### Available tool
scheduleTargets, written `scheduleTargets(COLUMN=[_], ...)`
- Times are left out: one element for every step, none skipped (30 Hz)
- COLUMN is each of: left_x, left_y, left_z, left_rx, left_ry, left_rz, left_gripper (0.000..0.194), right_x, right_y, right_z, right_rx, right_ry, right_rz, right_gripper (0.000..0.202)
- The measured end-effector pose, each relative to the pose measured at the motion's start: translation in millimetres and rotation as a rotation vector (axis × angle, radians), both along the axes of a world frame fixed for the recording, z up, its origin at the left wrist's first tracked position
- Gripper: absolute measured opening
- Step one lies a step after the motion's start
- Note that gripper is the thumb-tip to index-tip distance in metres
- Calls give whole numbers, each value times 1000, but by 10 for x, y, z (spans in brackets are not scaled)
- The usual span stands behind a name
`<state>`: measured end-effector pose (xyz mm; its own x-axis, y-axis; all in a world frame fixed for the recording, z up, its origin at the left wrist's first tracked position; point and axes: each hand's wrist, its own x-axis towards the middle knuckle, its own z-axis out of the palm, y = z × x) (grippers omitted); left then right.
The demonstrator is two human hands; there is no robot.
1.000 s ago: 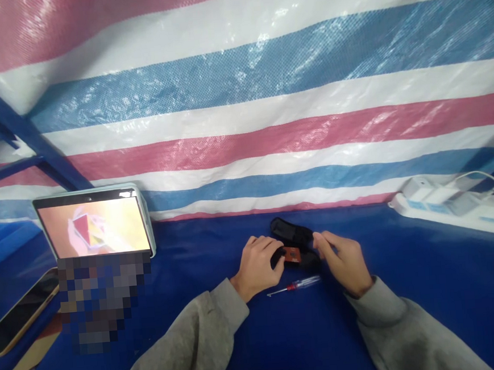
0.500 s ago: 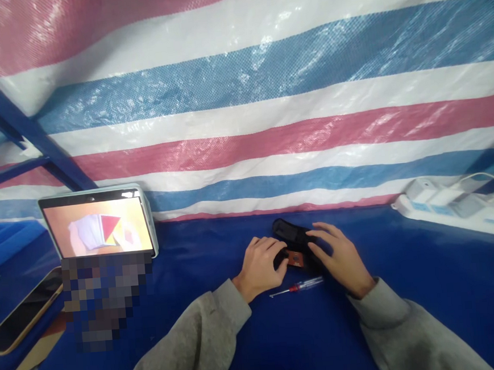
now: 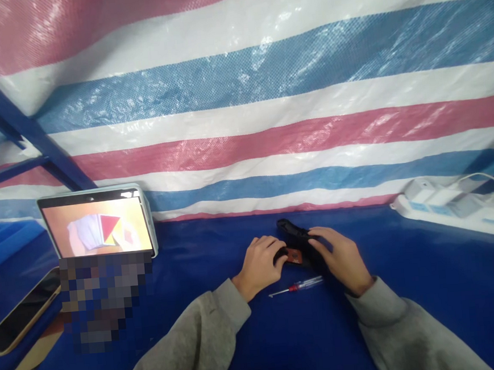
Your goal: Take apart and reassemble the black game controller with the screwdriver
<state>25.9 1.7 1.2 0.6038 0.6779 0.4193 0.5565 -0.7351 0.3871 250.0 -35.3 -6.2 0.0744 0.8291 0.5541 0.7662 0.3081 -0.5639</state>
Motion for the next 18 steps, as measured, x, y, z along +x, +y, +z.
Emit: scheduleTargets(left_x=[1, 2, 3, 2, 0, -3, -7, -13, -19, -26, -33, -40, -45, -50, -53, -55, -55, -55], left_y=[5, 9, 11, 10, 6, 0, -6, -13, -19, -23, -24, -23, -19, -15, -10, -6, -3, -3], left_z=[-2, -2, 1, 6, 14, 22, 31, 39, 45, 49, 50, 48, 44, 39, 33, 27, 23, 21], left_rx=[-9, -17, -24, -30, -33, -34, -32, -28, -23, -18, -15, -15, -19, -25, -31, -33, -33, -31], left_ry=[-3, -9, -14, -23, -35, -50, -69, -96, -128, -164, -196, -221, -236, -243, -243, -241, -242, -246], left_rz=[3, 3, 0, -5, -10, -11, -3, 16, 45, 76, 98, 104, 94, 72, 46, 24, 13, 10], left_gripper=[17, 17, 19, 21, 24, 26, 28, 30, 34, 39, 47, 56, 63, 67, 67, 66, 64, 61], right_x=[-6, -11, -15, -18, -21, -24, -29, -36, -43, -52, -60, -68, -74, -77, -78, -76, -72, -67], right_y=[-11, -23, -37, -50, -63, -75, -84, -91, -96, -99, -101, -101, -100, -98, -96, -94, -93, -92], right_z=[23, 47, 70, 94, 117, 140, 163, 186, 208, 231, 253, 273, 291, 304, 314, 319, 320, 318], right_rx=[20, 39, 55, 65, 72, 72, 65, 54, 38, 17, -10, -39, -70, -98, -123, -142, -157, -165], right_ry=[15, 32, 53, 77, 102, 132, 167, 211, 261, 315, 366, 412, 448, 475, 495, 507, 509, 498], right_rz=[-20, -44, -72, -103, -133, -160, -175, -176, -161, -132, -93, -53, -16, 11, 29, 36, 33, 21], right_gripper=[27, 28, 29, 30, 32, 34, 35, 37, 38, 38, 38, 38, 37, 36, 36, 36, 36, 37])
